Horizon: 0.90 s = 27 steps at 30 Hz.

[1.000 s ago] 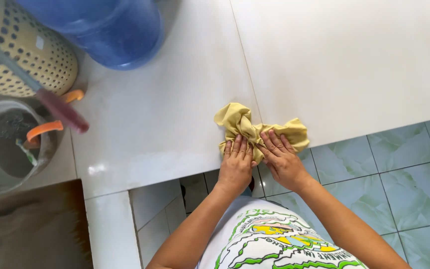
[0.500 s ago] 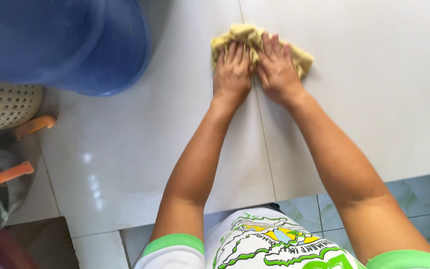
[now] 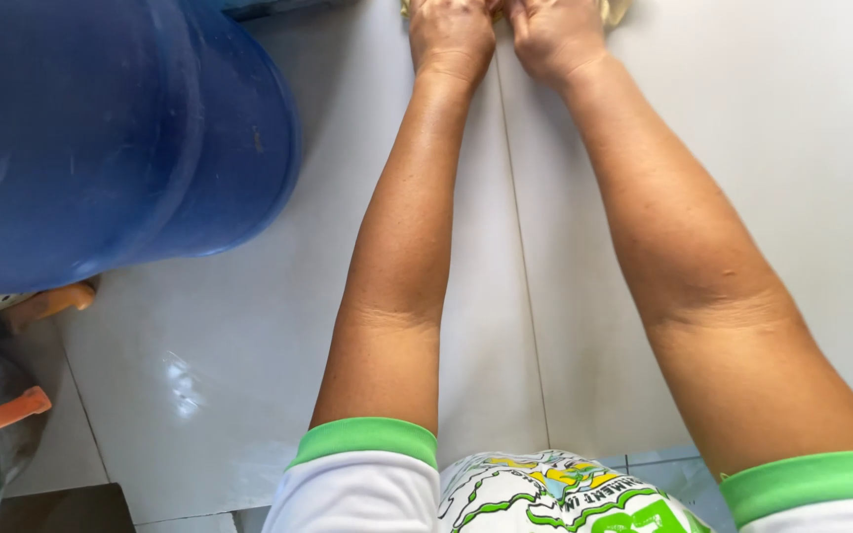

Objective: Clean the countertop surface using a yellow cloth.

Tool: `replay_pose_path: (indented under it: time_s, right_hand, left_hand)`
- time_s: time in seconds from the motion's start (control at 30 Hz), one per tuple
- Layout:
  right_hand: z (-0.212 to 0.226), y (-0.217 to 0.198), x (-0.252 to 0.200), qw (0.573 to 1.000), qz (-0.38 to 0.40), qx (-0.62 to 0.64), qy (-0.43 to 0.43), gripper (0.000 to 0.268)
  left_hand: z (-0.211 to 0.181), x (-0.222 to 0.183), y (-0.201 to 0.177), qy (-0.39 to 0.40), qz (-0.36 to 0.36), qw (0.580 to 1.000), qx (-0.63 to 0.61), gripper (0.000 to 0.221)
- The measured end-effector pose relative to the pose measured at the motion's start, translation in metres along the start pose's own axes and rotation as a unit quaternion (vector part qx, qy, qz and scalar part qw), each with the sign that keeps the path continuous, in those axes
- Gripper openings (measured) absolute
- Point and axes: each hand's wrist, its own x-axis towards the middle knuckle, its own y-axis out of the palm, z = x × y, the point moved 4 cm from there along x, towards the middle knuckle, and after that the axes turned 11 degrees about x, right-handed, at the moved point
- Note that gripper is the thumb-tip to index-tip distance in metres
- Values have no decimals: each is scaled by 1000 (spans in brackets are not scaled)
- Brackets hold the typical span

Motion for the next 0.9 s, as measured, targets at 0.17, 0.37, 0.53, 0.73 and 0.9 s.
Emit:
replay_pose_path:
  time_s: [0.17, 0.37, 0.53, 0.73, 0.9]
  right_hand:
    - [38, -17, -36, 996, -29, -18, -79, 36]
    - [47, -23, -130, 993, -5, -73, -88, 30]
    - [85, -56, -237, 991, 15, -81, -103, 29]
    - [141, -100, -387, 991, 59, -51, -107, 33]
    - [179, -122, -500, 988, 93, -30, -116, 41]
  left_hand:
    - [-2, -29, 8, 93, -184, 977, 54, 41]
    - [-21, -122, 0, 102, -99, 984, 104, 43]
    - [-48, -243, 0, 123, -96, 983, 96, 43]
    - [-92, -432, -21, 146, -74, 984, 74, 44]
    - [-124, -564, -34, 143, -34, 987, 60, 46]
